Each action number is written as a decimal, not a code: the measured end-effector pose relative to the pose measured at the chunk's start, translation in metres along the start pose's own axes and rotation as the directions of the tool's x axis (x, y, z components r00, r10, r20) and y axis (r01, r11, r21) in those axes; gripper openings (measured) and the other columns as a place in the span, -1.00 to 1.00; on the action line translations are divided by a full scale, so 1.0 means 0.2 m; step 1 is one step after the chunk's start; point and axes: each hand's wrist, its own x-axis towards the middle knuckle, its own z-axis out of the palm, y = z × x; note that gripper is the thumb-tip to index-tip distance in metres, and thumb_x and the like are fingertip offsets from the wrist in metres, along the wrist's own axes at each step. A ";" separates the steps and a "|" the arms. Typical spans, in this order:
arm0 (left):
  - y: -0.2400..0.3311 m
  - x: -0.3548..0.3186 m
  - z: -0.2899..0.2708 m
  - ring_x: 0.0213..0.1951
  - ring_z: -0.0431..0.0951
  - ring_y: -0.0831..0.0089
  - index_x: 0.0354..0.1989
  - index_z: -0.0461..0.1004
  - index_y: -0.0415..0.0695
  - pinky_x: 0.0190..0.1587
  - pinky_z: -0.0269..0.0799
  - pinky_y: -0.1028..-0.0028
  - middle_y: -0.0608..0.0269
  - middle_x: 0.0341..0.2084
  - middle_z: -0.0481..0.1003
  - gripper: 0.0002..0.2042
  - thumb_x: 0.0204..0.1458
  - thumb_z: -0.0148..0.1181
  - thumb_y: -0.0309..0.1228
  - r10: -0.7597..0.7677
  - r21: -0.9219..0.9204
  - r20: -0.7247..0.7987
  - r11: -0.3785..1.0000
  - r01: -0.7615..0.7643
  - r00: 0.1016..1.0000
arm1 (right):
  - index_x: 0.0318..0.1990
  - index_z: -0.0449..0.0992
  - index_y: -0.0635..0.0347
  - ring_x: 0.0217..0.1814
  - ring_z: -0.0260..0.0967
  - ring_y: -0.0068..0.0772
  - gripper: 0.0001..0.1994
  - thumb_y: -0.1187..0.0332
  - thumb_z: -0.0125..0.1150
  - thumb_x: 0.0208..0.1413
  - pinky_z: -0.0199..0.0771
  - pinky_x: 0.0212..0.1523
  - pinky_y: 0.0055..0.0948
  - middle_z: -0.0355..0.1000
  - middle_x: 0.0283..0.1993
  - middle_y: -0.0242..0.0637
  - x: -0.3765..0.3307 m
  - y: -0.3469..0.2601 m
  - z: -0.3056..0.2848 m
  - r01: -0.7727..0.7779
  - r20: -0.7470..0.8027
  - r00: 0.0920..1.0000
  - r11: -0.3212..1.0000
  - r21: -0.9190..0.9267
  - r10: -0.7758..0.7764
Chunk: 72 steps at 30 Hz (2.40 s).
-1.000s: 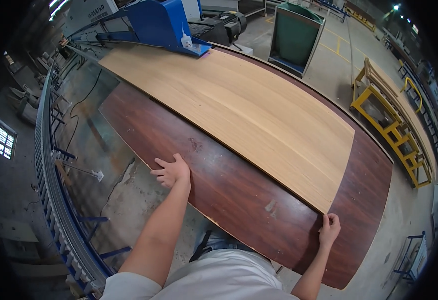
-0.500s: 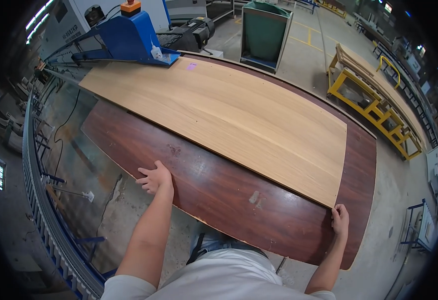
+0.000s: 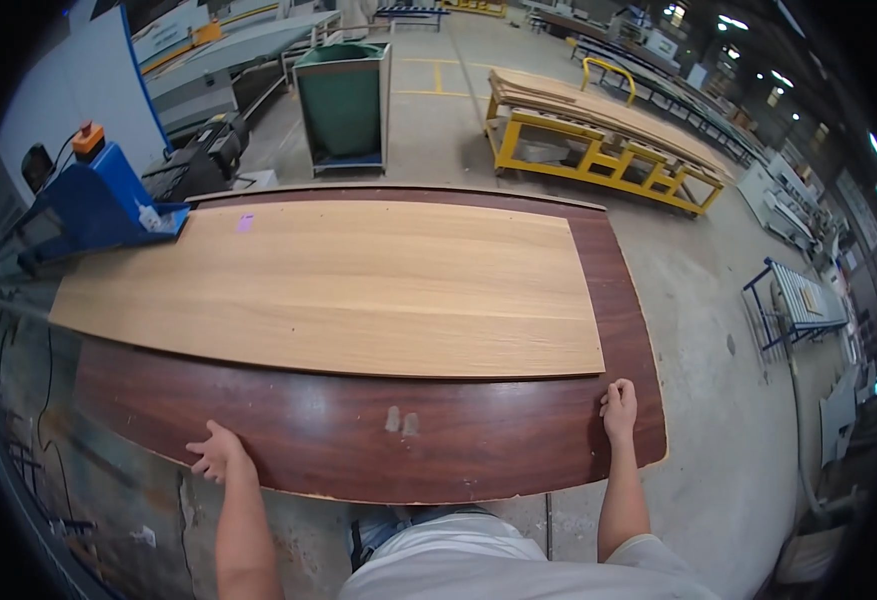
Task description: Moving and placing wooden panels onto a conveyor belt or storage area in a furniture factory.
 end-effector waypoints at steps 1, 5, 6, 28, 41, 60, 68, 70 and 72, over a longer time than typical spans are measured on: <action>0.00 0.00 0.00 0.26 0.23 -0.22 0.48 -0.01 0.12 0.21 0.22 -0.07 -0.31 0.38 -0.07 -0.20 0.13 -0.05 0.25 -0.007 0.000 0.004 1.000 0.007 1.000 | -0.17 0.33 0.14 -0.67 0.18 -0.64 -0.91 0.34 -0.02 0.35 0.22 -0.67 -0.61 0.31 -0.53 -0.40 -0.04 0.02 -0.03 0.036 -0.080 0.996 0.999 0.015 -0.035; -0.02 0.00 -0.02 0.26 0.22 -0.23 0.47 0.00 0.14 0.22 0.22 -0.06 -0.31 0.38 -0.07 -0.21 0.13 -0.03 0.23 -0.003 -0.008 0.015 1.000 0.003 1.000 | -0.18 0.36 0.15 -0.61 0.23 -0.65 -0.88 0.33 -0.04 0.37 0.24 -0.65 -0.60 0.30 -0.52 -0.40 -0.17 0.06 -0.19 0.012 -0.259 0.965 0.998 -0.055 -0.026; -0.03 0.02 -0.02 0.27 0.20 -0.24 0.46 0.03 0.16 0.22 0.21 -0.07 -0.31 0.38 -0.08 -0.22 0.12 -0.01 0.22 0.004 -0.025 0.016 1.000 -0.004 1.000 | -0.18 0.36 0.15 -0.61 0.23 -0.65 -0.88 0.33 -0.04 0.37 0.24 -0.65 -0.60 0.30 -0.52 -0.40 -0.20 0.06 -0.21 0.015 -0.268 0.963 0.999 -0.052 -0.028; -0.08 -0.01 -0.04 0.29 0.20 -0.22 0.45 0.08 0.22 0.25 0.17 -0.09 -0.35 0.41 -0.15 -0.28 0.12 0.02 0.17 0.081 -0.074 0.025 0.994 -0.079 0.996 | -0.36 0.53 0.17 -0.31 0.41 -0.06 -0.90 0.36 0.25 0.07 0.39 -0.26 -0.14 0.42 -0.40 -0.19 -0.53 -0.21 0.03 0.264 -0.050 0.932 0.766 -0.586 -0.360; -0.06 -0.05 -0.11 0.31 0.16 -0.20 0.44 0.10 0.19 0.24 0.21 -0.01 -0.38 0.41 -0.16 -0.27 0.07 0.09 0.08 0.079 -0.129 0.040 0.989 -0.073 0.996 | -0.24 0.51 0.32 -0.26 0.41 -0.19 -0.85 0.39 0.17 0.18 0.42 -0.18 -0.29 0.43 -0.29 -0.17 -0.56 -0.17 0.04 0.252 0.026 0.957 0.784 -0.566 -0.289; -0.03 -0.06 -0.11 0.24 0.24 -0.12 0.40 0.17 0.19 0.22 0.23 0.12 -0.30 0.42 -0.14 -0.29 0.03 0.10 0.06 0.025 -0.091 0.002 0.996 -0.025 1.000 | -0.30 0.57 0.21 -0.32 0.46 0.00 -0.91 0.43 0.29 0.04 0.45 -0.28 -0.17 0.49 -0.37 -0.10 -0.59 -0.72 0.96 0.702 0.560 0.604 0.711 -0.039 -0.566; -0.01 -0.02 -0.10 0.23 0.24 -0.11 0.40 0.17 0.20 0.22 0.22 0.12 -0.29 0.42 -0.14 -0.30 0.04 0.11 0.05 -0.008 -0.094 -0.026 0.996 0.006 1.000 | -0.16 0.55 0.25 -0.06 0.45 0.04 -0.79 0.33 0.26 0.10 0.46 -0.03 -0.15 0.49 -0.13 -0.04 -0.13 -1.16 1.61 0.809 0.655 0.422 0.587 0.040 -0.627; -0.01 -0.02 -0.09 0.22 0.24 -0.10 0.40 0.17 0.20 0.22 0.22 0.12 -0.29 0.42 -0.13 -0.30 0.04 0.12 0.04 -0.035 -0.102 -0.036 0.994 0.032 0.999 | -0.10 0.54 0.26 0.07 0.41 0.05 -0.75 0.31 0.24 0.13 0.42 0.10 -0.15 0.44 0.02 -0.02 0.10 -1.20 1.85 0.825 0.684 0.414 0.566 -0.002 -0.600; -0.05 0.01 -0.09 0.22 0.24 -0.09 0.40 0.17 0.20 0.22 0.22 0.12 -0.29 0.41 -0.11 -0.30 0.04 0.13 0.04 -0.013 -0.102 -0.051 0.995 0.008 0.999 | 0.04 0.50 0.27 0.23 0.32 0.06 -0.63 0.23 0.20 0.17 0.31 0.25 -0.14 0.36 0.19 0.04 0.27 -1.25 2.08 0.821 0.730 0.450 0.560 -0.112 -0.514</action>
